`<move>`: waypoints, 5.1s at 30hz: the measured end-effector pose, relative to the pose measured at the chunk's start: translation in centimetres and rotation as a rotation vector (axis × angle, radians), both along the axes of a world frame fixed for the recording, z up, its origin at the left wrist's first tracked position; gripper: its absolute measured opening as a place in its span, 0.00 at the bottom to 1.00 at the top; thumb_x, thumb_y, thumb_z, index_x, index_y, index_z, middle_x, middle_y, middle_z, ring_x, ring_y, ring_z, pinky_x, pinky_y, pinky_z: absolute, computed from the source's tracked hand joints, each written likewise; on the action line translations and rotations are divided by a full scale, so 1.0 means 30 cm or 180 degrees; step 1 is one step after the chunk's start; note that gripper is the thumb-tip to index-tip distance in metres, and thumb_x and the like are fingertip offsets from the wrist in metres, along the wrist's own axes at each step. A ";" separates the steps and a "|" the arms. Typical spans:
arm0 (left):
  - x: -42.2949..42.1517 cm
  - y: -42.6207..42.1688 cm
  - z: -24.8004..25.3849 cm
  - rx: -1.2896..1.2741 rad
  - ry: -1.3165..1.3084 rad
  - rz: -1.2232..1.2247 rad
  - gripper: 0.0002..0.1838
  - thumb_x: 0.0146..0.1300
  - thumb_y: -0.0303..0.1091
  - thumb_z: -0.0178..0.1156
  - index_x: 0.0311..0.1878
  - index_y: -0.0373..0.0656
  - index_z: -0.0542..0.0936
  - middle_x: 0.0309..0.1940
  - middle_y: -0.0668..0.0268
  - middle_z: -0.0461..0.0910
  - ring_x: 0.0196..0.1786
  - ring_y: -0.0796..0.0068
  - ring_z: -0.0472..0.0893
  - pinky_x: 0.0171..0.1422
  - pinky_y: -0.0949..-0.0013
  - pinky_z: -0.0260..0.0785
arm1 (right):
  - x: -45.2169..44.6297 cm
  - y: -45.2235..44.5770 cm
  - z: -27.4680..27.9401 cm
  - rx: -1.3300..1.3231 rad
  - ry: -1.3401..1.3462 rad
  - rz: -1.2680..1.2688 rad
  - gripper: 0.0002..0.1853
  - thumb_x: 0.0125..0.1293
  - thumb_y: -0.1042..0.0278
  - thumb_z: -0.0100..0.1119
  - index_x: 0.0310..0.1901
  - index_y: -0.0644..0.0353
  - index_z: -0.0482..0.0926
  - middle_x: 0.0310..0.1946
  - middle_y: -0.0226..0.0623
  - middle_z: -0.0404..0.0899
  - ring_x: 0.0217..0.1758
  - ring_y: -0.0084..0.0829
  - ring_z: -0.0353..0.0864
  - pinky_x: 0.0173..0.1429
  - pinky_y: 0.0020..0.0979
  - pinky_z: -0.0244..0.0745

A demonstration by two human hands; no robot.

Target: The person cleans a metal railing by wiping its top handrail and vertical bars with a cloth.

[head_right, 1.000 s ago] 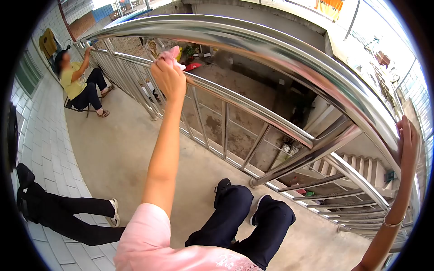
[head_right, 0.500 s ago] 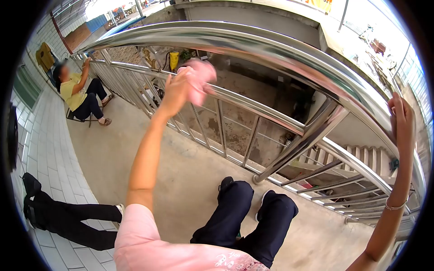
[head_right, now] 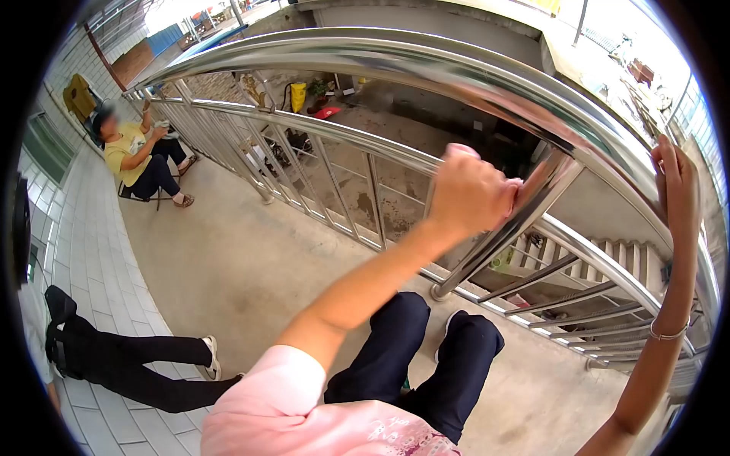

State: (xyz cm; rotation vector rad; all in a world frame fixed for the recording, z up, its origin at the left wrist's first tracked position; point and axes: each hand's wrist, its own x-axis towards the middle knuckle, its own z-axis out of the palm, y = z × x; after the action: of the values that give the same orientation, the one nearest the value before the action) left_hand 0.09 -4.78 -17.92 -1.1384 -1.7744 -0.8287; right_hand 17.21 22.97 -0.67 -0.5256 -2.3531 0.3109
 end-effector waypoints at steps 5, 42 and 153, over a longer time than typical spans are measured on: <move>0.039 0.004 -0.059 0.0229 0.0073 -0.0120 0.11 0.61 0.42 0.56 0.33 0.44 0.77 0.30 0.65 0.73 0.43 0.60 0.73 0.57 0.55 0.62 | 0.011 0.049 -0.010 -0.0113 -0.0120 -0.0243 0.26 0.76 0.47 0.45 0.32 0.64 0.78 0.21 0.31 0.69 0.19 0.18 0.58 0.28 0.23 0.58; 0.460 -0.336 -0.299 0.3019 -0.7019 -0.4882 0.27 0.70 0.56 0.54 0.61 0.44 0.70 0.54 0.63 0.77 0.55 0.69 0.78 0.57 0.61 0.74 | 0.145 -0.265 -0.398 0.1625 0.1197 0.1141 0.15 0.73 0.72 0.51 0.58 0.60 0.77 0.63 0.44 0.73 0.68 0.43 0.70 0.72 0.41 0.64; -0.564 -0.636 0.602 -0.0784 -0.1953 0.1151 0.44 0.70 0.68 0.27 0.34 0.46 0.88 0.29 0.62 0.84 0.38 0.60 0.80 0.52 0.64 0.66 | 0.000 -0.305 -0.057 0.2548 0.1042 0.0152 0.16 0.68 0.48 0.57 0.32 0.50 0.81 0.23 0.26 0.78 0.26 0.25 0.77 0.33 0.31 0.69</move>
State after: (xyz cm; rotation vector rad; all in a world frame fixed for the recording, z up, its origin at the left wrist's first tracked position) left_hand -16.82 -23.86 0.15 -0.7034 -2.5546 -0.8004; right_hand 17.20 13.83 -2.38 -0.0215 -1.9521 -0.4834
